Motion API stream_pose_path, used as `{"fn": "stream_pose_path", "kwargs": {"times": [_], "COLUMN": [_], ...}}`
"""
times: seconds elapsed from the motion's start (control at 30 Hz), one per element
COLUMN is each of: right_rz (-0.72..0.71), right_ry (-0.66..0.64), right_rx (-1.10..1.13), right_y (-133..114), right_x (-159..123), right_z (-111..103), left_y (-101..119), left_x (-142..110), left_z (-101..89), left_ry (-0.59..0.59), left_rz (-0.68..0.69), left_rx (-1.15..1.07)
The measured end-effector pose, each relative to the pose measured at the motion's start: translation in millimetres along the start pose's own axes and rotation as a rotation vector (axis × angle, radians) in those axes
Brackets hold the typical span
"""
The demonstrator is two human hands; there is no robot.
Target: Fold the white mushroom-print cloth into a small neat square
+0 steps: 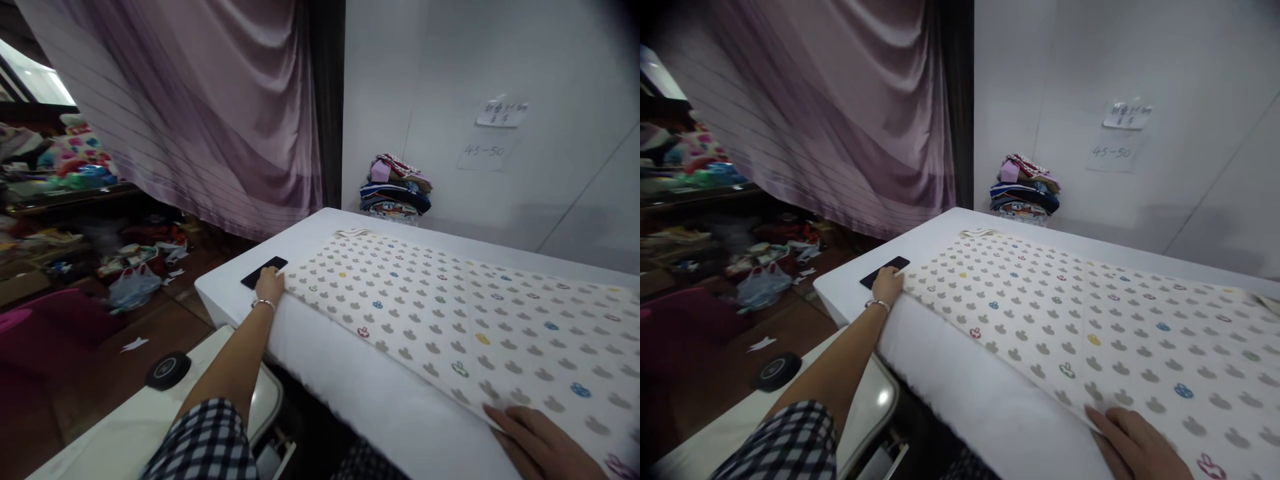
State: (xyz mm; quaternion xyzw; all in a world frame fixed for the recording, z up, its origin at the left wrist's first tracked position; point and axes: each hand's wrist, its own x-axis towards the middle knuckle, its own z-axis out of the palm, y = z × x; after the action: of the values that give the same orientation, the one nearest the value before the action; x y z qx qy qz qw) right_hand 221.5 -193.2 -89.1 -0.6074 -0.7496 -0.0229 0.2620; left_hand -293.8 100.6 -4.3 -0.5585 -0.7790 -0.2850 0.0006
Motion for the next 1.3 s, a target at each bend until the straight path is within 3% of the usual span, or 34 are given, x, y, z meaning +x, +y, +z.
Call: {"fn": "stream_pose_path", "kwargs": {"times": [0.1, 0.2, 0.33, 0.4, 0.53, 0.7, 0.87, 1.1, 1.2, 1.3], "right_rz": [-0.056, -0.142, -0.225, -0.261, -0.275, -0.169, -0.061, 0.046, 0.085, 0.02], "right_ry": [-0.027, -0.044, -0.063, -0.048, -0.09, -0.222, -0.337, -0.327, -0.316, -0.251], "right_rx": [-0.023, -0.099, -0.187, -0.195, -0.197, -0.256, -0.193, -0.006, 0.02, -0.052], "right_y": [-8, -14, -27, -37, -64, -89, -95, -101, -106, -104], "right_x": [5, 10, 22, 32, 57, 82, 85, 85, 89, 92], "right_z": [-6, -16, -24, -22, -12, -3, -1, 0, 0, -1], "left_y": [3, 10, 20, 22, 22, 25, 24, 9, 28, 80], "left_x": [-10, -27, -59, -72, -82, -71, -62, -59, -67, -99], "left_z": [-6.8, -9.6, -6.0, -4.3, -7.7, -15.7, -16.8, -25.6, -16.1, 9.0], "left_ry": [0.058, 0.113, -0.059, -0.153, -0.174, -0.183, -0.182, -0.167, -0.175, -0.206], "left_rz": [0.047, 0.285, 0.729, 0.842, 0.852, 0.867, 0.787, 0.676, 0.683, 0.932], "left_rx": [0.008, 0.022, -0.012, -0.004, 0.111, 0.288, 0.346, 0.333, 0.325, 0.119]}}
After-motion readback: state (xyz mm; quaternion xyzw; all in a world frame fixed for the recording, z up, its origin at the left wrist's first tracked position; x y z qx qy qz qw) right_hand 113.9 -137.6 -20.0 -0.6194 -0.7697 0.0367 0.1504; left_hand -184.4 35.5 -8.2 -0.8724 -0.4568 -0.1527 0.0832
